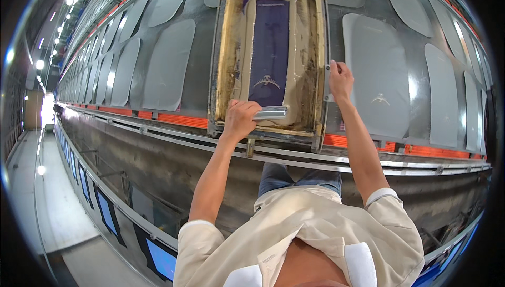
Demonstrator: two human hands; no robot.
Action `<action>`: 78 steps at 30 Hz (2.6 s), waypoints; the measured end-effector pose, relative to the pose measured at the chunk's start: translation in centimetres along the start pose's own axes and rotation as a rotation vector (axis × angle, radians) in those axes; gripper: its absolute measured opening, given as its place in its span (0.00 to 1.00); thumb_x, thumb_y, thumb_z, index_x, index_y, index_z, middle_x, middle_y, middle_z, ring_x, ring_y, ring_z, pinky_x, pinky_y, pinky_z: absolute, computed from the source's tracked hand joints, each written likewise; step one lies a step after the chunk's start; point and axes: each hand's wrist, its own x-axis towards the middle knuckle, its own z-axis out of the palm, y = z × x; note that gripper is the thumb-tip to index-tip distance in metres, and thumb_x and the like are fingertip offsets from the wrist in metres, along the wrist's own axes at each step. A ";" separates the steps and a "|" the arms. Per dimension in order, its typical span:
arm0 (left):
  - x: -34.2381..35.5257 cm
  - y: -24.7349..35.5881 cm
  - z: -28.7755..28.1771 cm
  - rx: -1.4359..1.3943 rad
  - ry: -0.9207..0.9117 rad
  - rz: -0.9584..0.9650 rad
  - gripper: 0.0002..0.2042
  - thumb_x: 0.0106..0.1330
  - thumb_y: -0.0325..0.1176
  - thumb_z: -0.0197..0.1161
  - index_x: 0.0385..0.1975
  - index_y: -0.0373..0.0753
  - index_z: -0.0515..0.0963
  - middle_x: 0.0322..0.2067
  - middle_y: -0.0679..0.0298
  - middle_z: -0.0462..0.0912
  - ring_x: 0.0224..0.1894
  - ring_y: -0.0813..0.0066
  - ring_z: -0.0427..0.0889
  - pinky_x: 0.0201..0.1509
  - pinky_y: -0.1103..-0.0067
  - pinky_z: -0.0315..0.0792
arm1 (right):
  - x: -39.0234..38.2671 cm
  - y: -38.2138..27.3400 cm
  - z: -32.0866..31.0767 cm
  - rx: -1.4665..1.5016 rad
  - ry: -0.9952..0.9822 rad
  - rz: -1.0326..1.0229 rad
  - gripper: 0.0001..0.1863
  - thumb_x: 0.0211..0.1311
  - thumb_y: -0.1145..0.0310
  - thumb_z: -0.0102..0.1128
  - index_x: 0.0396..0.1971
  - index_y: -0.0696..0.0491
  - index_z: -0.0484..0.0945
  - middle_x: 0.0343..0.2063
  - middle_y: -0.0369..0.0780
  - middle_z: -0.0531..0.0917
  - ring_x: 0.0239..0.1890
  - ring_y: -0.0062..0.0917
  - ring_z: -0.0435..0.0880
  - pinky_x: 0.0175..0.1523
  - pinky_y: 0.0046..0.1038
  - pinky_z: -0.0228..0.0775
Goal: The person uses a squeegee to pull beige ink across a screen printing frame placed over a garment on a conveyor. Another person adds more ink to the frame mid-task. The person continues to pull the squeegee repeatedly across the screen to transfer the design.
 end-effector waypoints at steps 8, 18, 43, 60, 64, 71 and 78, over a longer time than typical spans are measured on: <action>-5.3 -1.9 0.4 -0.001 -0.056 0.064 0.19 0.39 0.23 0.70 0.36 0.45 0.83 0.40 0.71 0.86 0.40 0.69 0.81 0.50 0.71 0.66 | 0.3 -0.1 3.1 -0.107 0.015 0.084 0.20 0.66 0.55 0.58 0.38 0.59 0.83 0.30 0.48 0.85 0.34 0.38 0.83 0.46 0.34 0.72; 6.2 -9.8 2.5 0.042 0.070 0.091 0.13 0.50 0.19 0.61 0.34 0.42 0.82 0.39 0.68 0.85 0.38 0.68 0.80 0.50 0.70 0.65 | 2.1 -3.0 3.2 -0.623 -0.183 0.132 0.19 0.66 0.53 0.60 0.43 0.53 0.83 0.40 0.47 0.86 0.43 0.47 0.82 0.49 0.42 0.72; 32.4 -20.7 2.9 -0.006 -0.355 -0.006 0.15 0.52 0.43 0.75 0.39 0.48 0.86 0.34 0.58 0.88 0.40 0.54 0.85 0.46 0.63 0.77 | 17.2 -12.6 20.4 -0.821 -0.756 -0.581 0.14 0.54 0.60 0.71 0.38 0.51 0.85 0.35 0.45 0.87 0.40 0.44 0.86 0.47 0.40 0.79; 9.5 -11.1 -0.4 -0.114 -0.298 0.053 0.09 0.50 0.28 0.70 0.32 0.44 0.85 0.32 0.63 0.85 0.36 0.62 0.82 0.49 0.66 0.66 | -5.5 -11.0 10.8 -0.704 -0.796 -0.618 0.10 0.50 0.67 0.71 0.29 0.52 0.79 0.27 0.43 0.84 0.34 0.43 0.84 0.41 0.43 0.75; 24.0 -16.5 1.3 -0.023 -0.226 0.083 0.08 0.53 0.32 0.71 0.33 0.46 0.85 0.32 0.61 0.85 0.38 0.59 0.84 0.50 0.64 0.68 | 8.7 -11.9 15.7 -0.750 -0.698 -0.631 0.09 0.53 0.64 0.70 0.30 0.50 0.80 0.30 0.43 0.85 0.38 0.44 0.85 0.43 0.45 0.77; 41.9 -24.1 4.3 0.105 -0.203 0.087 0.14 0.52 0.42 0.75 0.38 0.48 0.86 0.34 0.56 0.87 0.40 0.54 0.86 0.44 0.63 0.77 | 26.6 -15.0 22.7 -0.823 -0.736 -0.499 0.15 0.54 0.61 0.73 0.41 0.48 0.85 0.33 0.44 0.88 0.36 0.40 0.87 0.42 0.38 0.80; 42.4 -25.2 4.9 -0.060 -0.273 0.015 0.14 0.52 0.41 0.74 0.38 0.47 0.85 0.31 0.56 0.87 0.38 0.53 0.85 0.43 0.64 0.77 | 26.8 -15.2 23.4 -0.730 -0.739 -0.432 0.14 0.51 0.63 0.72 0.38 0.51 0.86 0.33 0.46 0.88 0.38 0.41 0.87 0.45 0.38 0.78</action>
